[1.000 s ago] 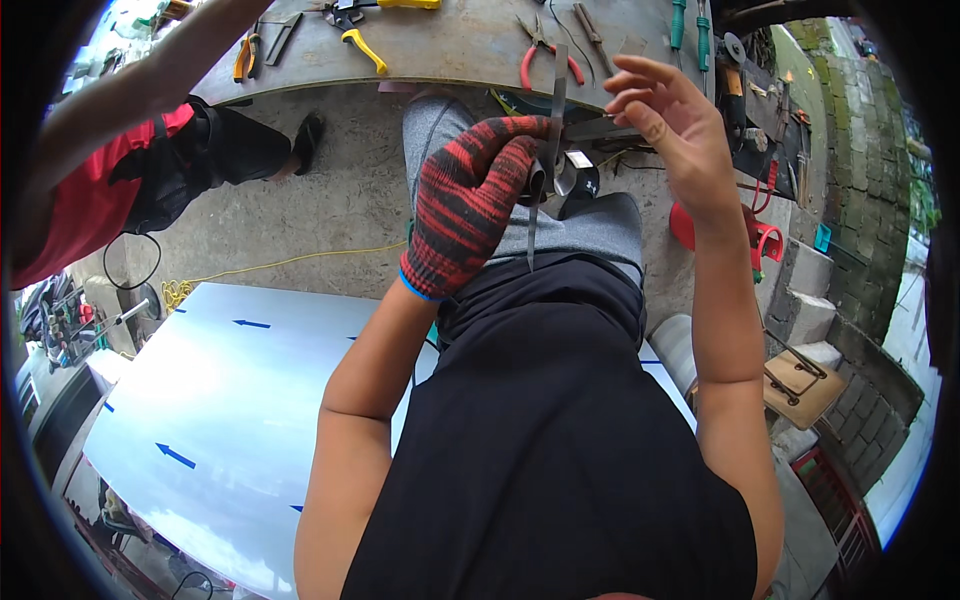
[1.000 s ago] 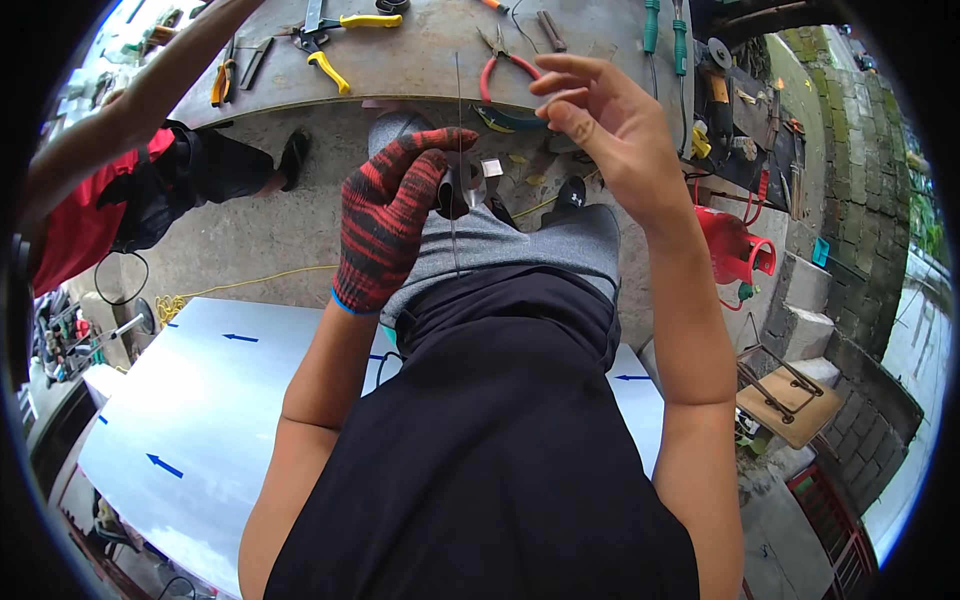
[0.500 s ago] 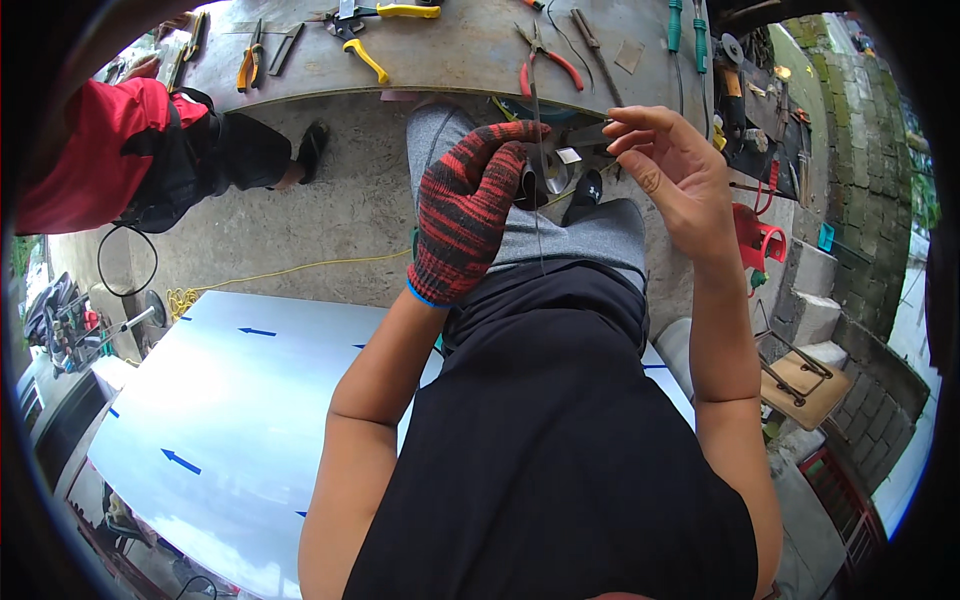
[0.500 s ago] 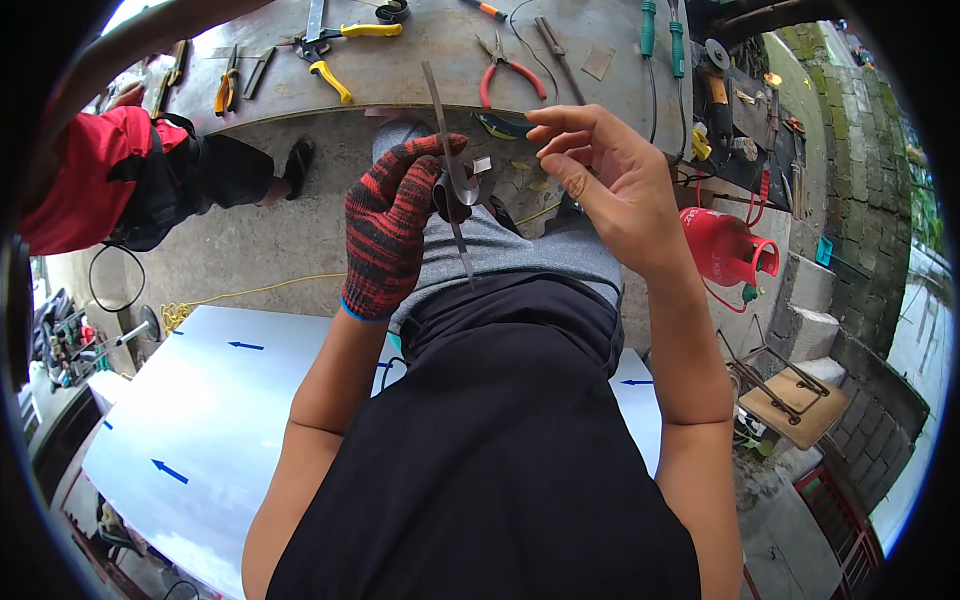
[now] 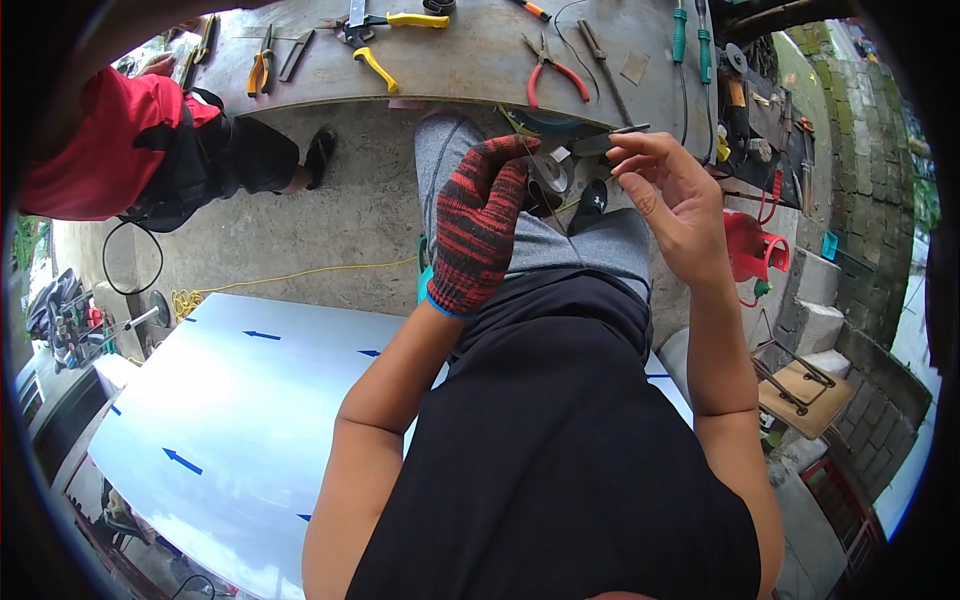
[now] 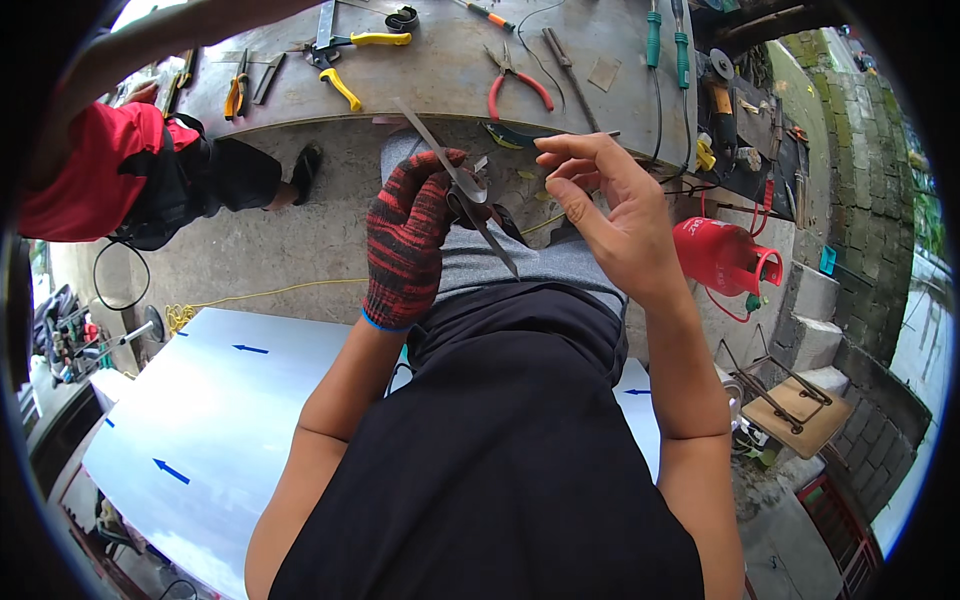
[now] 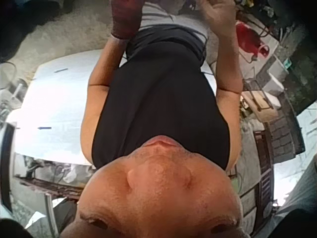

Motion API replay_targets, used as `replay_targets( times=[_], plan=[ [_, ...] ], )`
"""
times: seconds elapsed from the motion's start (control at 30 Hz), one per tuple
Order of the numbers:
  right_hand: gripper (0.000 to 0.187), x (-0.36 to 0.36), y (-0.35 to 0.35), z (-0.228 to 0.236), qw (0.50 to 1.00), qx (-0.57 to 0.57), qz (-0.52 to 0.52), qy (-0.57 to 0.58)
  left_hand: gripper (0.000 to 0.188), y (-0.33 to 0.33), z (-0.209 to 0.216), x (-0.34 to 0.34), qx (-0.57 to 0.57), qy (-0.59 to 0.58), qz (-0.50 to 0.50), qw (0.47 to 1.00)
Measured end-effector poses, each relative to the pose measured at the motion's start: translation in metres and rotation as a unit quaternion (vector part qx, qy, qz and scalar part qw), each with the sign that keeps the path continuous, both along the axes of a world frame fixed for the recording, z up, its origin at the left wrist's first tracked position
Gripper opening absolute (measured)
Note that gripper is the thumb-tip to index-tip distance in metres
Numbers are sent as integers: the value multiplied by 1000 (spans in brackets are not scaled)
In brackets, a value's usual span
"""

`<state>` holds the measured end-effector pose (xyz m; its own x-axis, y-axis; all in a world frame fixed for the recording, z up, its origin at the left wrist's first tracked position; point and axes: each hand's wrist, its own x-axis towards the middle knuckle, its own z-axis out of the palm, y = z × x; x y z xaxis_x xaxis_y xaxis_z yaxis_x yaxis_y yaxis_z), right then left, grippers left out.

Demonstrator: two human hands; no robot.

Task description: The person measures a metal strip with a ruler, marks it, and uses pliers to bend and shape it. They then use a hammer to tap the metal into a cylindrical form and fit a small metal ring onto it. The person continues to adjust and assemble the metal components on a cluttered workbench.

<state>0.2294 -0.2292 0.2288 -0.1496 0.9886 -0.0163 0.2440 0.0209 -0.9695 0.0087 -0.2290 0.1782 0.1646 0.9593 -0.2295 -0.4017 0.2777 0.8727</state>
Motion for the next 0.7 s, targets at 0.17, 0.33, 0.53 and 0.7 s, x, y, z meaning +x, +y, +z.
replay_targets(
  times=[0.17,0.33,0.53,0.7],
  plan=[
    [30,-1,-7,-1,1000,10,-10,-27,26,-2,-7,3,-73,-111,8,991],
    [29,0,-10,-3,999,12,-16,-34,29,-2,-27,1,-107,-198,-20,974],
    [29,-2,-13,-4,1000,5,-23,-18,30,-3,-33,3,-135,-233,-3,963],
    [27,0,-14,-6,999,5,-25,-20,29,-3,-31,4,-129,-217,-1,967]
  ],
)
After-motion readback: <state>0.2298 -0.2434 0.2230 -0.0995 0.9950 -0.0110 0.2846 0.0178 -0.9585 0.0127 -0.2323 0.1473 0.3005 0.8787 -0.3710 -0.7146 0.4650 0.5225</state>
